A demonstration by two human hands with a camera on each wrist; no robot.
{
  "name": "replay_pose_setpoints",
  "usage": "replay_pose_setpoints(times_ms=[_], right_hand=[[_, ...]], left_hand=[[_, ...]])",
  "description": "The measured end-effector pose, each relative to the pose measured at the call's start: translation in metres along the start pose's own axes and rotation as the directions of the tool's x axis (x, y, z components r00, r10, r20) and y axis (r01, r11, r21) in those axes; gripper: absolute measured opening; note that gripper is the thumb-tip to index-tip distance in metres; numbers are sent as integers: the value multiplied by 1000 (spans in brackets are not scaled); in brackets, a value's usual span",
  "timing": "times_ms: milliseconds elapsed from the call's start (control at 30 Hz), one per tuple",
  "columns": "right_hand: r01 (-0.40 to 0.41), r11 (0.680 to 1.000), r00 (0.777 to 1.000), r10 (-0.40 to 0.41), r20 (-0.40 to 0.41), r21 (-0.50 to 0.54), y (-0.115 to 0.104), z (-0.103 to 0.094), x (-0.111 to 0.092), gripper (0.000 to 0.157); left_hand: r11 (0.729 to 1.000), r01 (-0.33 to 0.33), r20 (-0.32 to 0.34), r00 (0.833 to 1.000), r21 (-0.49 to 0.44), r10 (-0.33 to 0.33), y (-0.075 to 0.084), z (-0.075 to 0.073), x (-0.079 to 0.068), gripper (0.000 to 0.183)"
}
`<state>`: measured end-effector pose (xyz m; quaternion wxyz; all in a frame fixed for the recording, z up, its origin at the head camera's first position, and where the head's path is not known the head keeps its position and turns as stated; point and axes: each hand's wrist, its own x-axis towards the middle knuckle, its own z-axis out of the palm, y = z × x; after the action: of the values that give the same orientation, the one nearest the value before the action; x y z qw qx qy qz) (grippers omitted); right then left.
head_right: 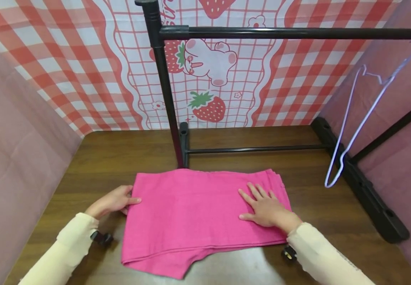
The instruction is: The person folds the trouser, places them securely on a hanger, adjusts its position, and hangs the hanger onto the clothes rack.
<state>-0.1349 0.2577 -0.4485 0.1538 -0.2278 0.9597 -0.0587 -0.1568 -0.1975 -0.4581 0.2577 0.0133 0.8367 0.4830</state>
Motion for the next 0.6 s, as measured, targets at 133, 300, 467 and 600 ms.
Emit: replay_pose_setpoints(times_ms=[133,300,467,600], right_hand=[[-94,995,995,95,-30,30,24,1,-14,90],[-146,987,988,148,-39,64,32,1,-21,94],[-238,947,970,243,5,215,36,-3,-27,108],[-347,888,934,356,26,302,48,-10,-38,114]], left_hand=[[1000,15,-5,1000,7,-15,-1,-1,-1,29],[1000,14,-21,1000,5,-14,-2,1,-3,23],[1000,9,72,997,-29,-7,-10,12,-20,24],[993,39,230,973,-114,-12,-20,23,-43,29]])
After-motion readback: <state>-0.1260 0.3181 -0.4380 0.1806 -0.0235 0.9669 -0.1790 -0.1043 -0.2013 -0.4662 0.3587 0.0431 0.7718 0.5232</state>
